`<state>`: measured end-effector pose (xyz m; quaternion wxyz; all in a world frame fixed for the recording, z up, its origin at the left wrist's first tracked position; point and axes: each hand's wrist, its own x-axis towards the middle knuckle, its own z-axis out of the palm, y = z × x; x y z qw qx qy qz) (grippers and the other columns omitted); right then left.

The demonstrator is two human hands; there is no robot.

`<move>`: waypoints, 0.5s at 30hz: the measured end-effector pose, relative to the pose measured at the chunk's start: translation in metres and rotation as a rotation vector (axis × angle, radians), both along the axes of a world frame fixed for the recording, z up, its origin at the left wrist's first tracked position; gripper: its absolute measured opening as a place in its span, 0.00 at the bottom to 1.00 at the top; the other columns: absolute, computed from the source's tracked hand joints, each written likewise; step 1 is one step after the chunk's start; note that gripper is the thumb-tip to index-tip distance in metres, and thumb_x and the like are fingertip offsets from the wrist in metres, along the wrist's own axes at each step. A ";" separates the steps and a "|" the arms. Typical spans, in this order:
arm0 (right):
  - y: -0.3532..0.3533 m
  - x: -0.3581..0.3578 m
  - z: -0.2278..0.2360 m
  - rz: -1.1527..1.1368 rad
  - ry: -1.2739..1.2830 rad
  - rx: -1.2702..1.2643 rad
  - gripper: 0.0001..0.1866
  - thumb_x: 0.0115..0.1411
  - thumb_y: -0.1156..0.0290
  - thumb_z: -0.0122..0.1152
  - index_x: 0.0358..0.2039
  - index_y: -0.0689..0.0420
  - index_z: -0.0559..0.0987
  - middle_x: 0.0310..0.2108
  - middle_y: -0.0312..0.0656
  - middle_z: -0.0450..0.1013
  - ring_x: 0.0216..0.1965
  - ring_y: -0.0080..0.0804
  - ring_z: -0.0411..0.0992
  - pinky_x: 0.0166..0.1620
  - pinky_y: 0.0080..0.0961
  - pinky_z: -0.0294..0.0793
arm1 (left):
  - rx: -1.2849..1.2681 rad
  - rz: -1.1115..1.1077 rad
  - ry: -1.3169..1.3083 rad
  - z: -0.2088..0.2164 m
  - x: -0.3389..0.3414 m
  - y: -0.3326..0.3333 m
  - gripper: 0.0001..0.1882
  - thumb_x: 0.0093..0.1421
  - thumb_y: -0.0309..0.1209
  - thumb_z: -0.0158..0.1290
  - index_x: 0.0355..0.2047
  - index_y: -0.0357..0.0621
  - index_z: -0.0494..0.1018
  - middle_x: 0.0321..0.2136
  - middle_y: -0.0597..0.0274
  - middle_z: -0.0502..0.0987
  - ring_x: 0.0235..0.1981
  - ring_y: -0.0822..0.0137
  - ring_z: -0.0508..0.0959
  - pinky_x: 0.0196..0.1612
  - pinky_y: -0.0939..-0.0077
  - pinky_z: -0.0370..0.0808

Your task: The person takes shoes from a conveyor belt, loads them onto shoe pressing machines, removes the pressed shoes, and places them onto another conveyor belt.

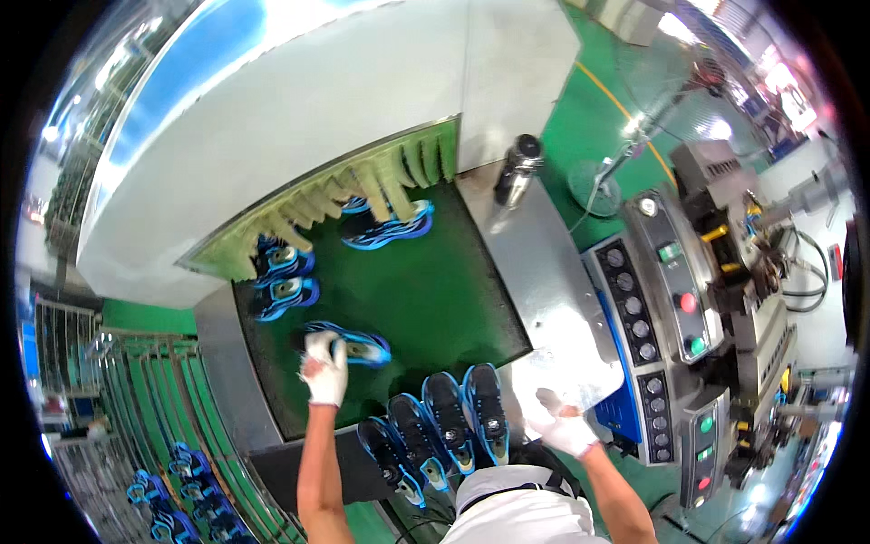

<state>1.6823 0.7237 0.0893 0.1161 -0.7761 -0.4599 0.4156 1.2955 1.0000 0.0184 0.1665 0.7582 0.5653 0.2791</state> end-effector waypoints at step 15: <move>-0.149 0.144 0.098 -0.781 0.433 0.112 0.32 0.46 0.48 0.77 0.43 0.61 0.82 0.35 0.43 0.80 0.37 0.30 0.77 0.43 0.28 0.77 | -0.070 -1.284 -0.548 0.232 0.443 -0.214 0.34 0.53 0.19 0.66 0.61 0.39 0.67 0.57 0.48 0.70 0.41 0.61 0.82 0.43 0.68 0.83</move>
